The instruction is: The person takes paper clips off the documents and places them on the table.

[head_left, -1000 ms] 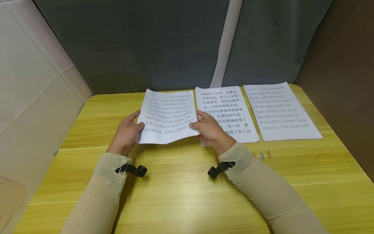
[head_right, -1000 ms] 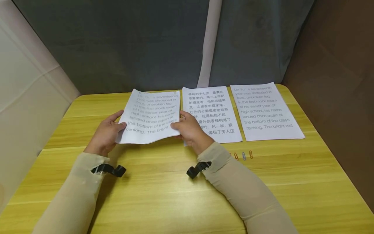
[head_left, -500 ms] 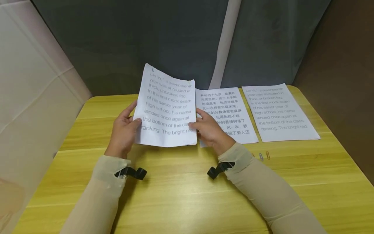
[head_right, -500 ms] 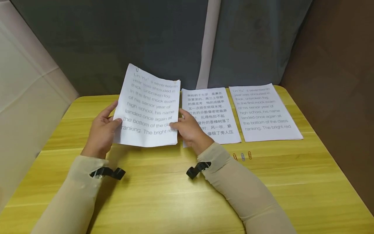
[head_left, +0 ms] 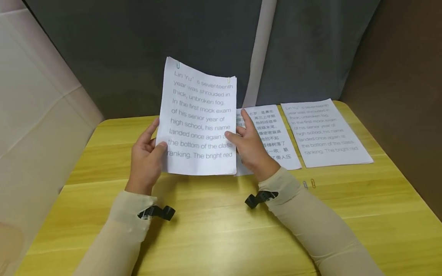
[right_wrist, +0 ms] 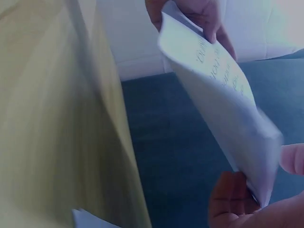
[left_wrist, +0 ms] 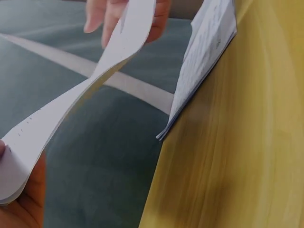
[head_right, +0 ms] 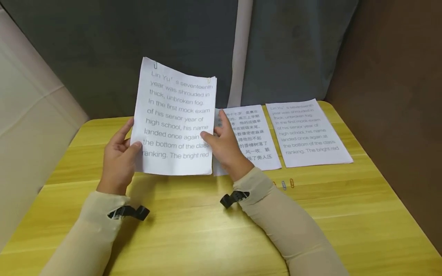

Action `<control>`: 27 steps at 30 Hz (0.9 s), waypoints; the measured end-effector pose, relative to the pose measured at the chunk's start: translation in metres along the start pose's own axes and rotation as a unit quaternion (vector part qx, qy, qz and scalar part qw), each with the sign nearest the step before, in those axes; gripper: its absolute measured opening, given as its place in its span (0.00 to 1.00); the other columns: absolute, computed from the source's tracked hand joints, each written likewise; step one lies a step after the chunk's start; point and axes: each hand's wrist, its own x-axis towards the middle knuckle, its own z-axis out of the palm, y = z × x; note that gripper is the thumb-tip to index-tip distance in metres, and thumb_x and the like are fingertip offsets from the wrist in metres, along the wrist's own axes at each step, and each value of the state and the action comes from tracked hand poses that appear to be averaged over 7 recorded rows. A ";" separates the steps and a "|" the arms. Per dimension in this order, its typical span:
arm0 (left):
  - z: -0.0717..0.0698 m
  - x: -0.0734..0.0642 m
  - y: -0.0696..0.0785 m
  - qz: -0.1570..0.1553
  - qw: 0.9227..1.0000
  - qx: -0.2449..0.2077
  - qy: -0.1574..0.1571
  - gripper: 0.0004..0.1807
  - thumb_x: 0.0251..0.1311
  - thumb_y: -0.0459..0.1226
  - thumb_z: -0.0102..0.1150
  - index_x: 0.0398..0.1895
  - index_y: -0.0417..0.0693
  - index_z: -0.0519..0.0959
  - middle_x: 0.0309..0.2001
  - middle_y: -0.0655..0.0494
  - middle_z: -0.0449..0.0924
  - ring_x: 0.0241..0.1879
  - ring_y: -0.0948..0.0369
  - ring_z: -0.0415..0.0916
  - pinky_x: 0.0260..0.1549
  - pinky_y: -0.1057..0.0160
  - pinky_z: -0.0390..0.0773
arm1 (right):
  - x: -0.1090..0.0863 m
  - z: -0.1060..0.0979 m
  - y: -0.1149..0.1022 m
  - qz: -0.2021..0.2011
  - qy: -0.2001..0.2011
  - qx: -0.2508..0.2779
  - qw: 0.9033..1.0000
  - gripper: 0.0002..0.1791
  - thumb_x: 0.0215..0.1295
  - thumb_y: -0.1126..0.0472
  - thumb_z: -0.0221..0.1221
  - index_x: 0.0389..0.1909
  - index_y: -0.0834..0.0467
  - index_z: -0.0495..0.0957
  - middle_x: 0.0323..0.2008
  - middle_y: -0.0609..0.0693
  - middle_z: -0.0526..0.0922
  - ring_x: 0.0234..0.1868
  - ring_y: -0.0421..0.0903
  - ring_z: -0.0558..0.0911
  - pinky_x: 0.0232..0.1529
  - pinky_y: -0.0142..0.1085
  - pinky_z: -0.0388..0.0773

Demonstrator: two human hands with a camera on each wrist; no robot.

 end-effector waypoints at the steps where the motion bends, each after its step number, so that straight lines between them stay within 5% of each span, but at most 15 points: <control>1: 0.001 -0.002 0.000 0.008 1.000 0.002 -0.001 0.35 0.75 0.26 0.51 0.79 0.66 0.68 0.56 0.55 0.88 0.45 0.63 0.89 0.40 0.66 0.89 | 0.000 -0.001 -0.002 -0.007 -0.001 0.000 1.000 0.51 0.77 0.69 0.56 0.86 0.37 0.36 0.65 0.60 0.78 0.57 0.58 0.87 0.53 0.46 0.88; 13: 0.022 -0.014 -0.013 0.095 0.994 0.008 -0.061 0.38 0.74 0.23 0.48 0.83 0.61 0.63 0.52 0.68 0.88 0.45 0.67 0.89 0.39 0.66 0.89 | -0.002 -0.018 -0.033 -0.076 0.058 -0.012 0.995 0.50 0.78 0.68 0.56 0.84 0.29 0.41 0.67 0.54 0.76 0.58 0.54 0.87 0.55 0.46 0.87; 23: 0.036 -0.023 -0.020 0.125 0.987 0.008 -0.103 0.38 0.75 0.24 0.48 0.84 0.61 0.60 0.53 0.71 0.87 0.46 0.67 0.89 0.40 0.65 0.89 | -0.004 -0.031 -0.054 -0.123 0.141 0.016 0.982 0.47 0.76 0.73 0.54 0.82 0.28 0.51 0.63 0.57 0.79 0.55 0.56 0.87 0.52 0.44 0.89; 27: 0.039 -0.025 -0.021 0.134 0.984 0.033 -0.112 0.39 0.76 0.25 0.50 0.84 0.64 0.59 0.56 0.65 0.87 0.47 0.68 0.89 0.42 0.65 0.89 | -0.003 -0.034 -0.060 -0.139 0.175 0.021 0.974 0.47 0.74 0.76 0.53 0.82 0.31 0.55 0.61 0.57 0.80 0.54 0.55 0.88 0.51 0.43 0.89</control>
